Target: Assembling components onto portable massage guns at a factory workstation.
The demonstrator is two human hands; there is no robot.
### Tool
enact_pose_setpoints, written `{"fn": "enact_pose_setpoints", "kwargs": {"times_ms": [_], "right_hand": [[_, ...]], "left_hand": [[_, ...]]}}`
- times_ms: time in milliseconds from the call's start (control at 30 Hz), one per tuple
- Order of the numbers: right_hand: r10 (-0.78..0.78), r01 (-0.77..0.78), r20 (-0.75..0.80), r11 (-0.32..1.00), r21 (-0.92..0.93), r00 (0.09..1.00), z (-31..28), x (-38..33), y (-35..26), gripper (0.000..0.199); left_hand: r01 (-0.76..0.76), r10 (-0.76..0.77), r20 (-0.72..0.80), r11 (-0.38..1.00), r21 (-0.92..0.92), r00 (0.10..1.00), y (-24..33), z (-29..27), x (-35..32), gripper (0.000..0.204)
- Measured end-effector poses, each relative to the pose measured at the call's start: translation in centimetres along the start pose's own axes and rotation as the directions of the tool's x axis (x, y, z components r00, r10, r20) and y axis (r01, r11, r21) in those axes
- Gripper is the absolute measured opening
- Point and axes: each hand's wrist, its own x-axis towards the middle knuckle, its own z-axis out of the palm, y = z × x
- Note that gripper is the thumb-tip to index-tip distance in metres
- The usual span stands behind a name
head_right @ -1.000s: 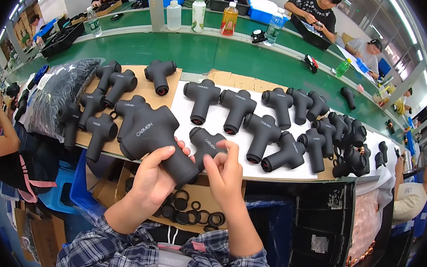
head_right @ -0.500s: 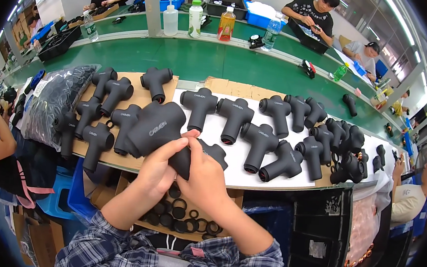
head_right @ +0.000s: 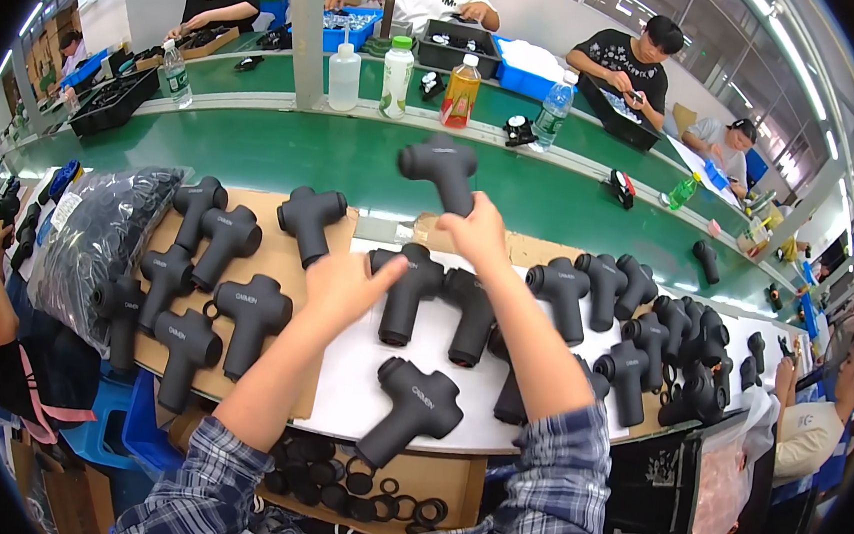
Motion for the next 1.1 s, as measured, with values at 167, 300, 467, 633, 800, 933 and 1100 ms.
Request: {"fn": "enact_pose_setpoints", "kwargs": {"times_ms": [167,300,467,633,800,933,1100], "right_hand": [[0.283,-0.298,-0.123,0.945,-0.134,0.951,2.9,7.9,9.9,0.048],[0.346,-0.356,-0.085,0.909,-0.215,0.934,3.3,10.2,12.4,0.053],[0.292,-0.186,0.035,0.689,-0.7,0.956,1.2,9.8,10.2,0.07],[-0.104,0.125,0.073,0.681,-0.721,0.992,-3.2,3.7,-0.2,0.048],[-0.577,0.219,0.648,0.806,0.55,0.497,-7.5,-15.6,-12.0,0.014],[-0.11,0.257,0.942,0.966,0.026,0.316,-5.7,-28.2,-8.8,0.023],[0.03,0.281,0.599,0.864,-0.419,0.801,2.1,-35.8,-3.5,0.03]], "left_hand": [[-0.002,-0.059,0.275,0.976,0.219,0.959,0.2,3.6,-0.3,0.069],[0.005,-0.035,0.24,0.992,0.126,0.97,-0.7,4.0,-0.5,0.062],[0.096,-0.088,0.175,0.995,-0.034,0.981,-1.3,4.5,0.0,0.059],[0.105,-0.076,0.087,0.912,-0.397,0.993,-0.8,5.0,1.7,0.048],[0.224,-0.125,0.187,0.457,-0.861,0.974,-5.5,5.0,1.8,0.038],[0.267,-0.063,0.26,0.225,-0.937,0.964,-2.6,4.9,0.6,0.04],[0.336,0.047,0.333,-0.086,-0.938,0.942,-1.0,2.7,-3.0,0.043]]}}
